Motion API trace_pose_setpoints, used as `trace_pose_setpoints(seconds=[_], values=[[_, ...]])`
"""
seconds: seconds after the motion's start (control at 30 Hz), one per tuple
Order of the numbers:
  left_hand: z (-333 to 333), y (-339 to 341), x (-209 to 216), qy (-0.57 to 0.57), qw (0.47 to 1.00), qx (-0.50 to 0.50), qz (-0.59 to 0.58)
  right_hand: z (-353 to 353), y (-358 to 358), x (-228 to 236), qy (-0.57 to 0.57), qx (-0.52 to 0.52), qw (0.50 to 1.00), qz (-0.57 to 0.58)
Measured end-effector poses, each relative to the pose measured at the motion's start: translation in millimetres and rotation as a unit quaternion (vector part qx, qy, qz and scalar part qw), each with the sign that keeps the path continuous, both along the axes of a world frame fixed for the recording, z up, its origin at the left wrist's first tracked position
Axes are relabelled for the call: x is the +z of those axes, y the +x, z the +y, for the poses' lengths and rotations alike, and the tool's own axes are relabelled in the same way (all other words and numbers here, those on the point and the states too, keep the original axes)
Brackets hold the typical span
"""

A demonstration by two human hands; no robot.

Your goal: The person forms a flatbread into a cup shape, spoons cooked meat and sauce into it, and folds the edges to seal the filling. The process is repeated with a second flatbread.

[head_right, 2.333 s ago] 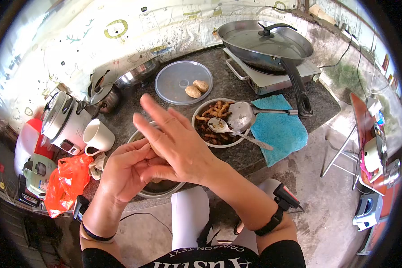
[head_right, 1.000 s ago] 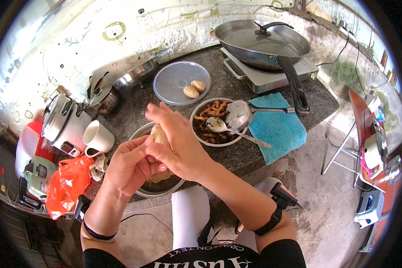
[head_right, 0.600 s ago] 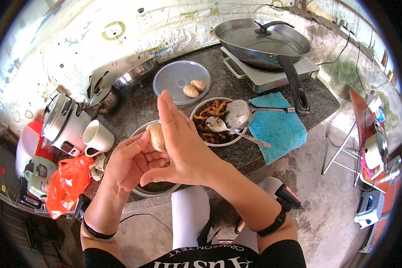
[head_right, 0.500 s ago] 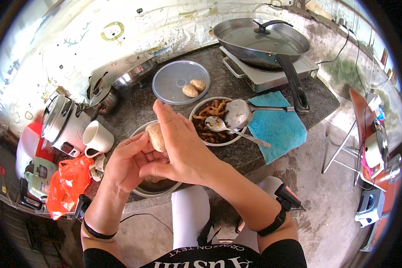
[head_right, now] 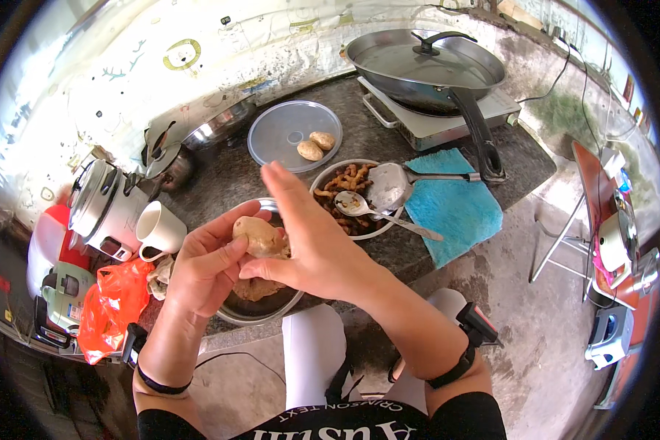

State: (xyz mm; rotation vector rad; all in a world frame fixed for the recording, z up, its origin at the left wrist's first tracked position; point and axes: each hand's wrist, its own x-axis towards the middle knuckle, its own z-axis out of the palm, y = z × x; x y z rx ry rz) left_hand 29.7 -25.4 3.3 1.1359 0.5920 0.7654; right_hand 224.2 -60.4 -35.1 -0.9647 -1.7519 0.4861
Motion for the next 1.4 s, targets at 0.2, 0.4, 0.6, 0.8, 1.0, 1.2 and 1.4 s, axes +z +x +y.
trace_pose_setpoints(seconds=[0.2, 0.4, 0.6, 0.8, 1.0, 1.2, 1.4], values=[[-2, -1, 0, 0.034, 0.999, 0.03, -0.028, -11, -6, 11, 0.005, 0.01, 1.0, -0.015], [1, -3, 0, -0.028, 0.996, -0.001, -0.089, -15, -9, 6, 0.034, -0.05, 0.998, -0.016], [-7, 3, 3, -0.011, 0.994, -0.004, -0.109, -14, -19, -4, 0.161, -0.155, 0.968, -0.116], [-9, -2, 12, -0.022, 0.993, -0.018, -0.111, -12, -3, 9, 0.107, 0.03, 0.99, 0.09], [-7, -2, 11, -0.027, 0.998, -0.026, -0.055, -9, 3, 4, 0.06, 0.075, 0.977, 0.19], [-10, -1, 9, -0.047, 0.998, -0.027, -0.038, -7, 4, 3, 0.11, 0.035, 0.982, 0.15], [-8, 1, 8, -0.041, 0.998, -0.006, -0.051, -13, -2, -4, 0.179, -0.054, 0.979, 0.075]])
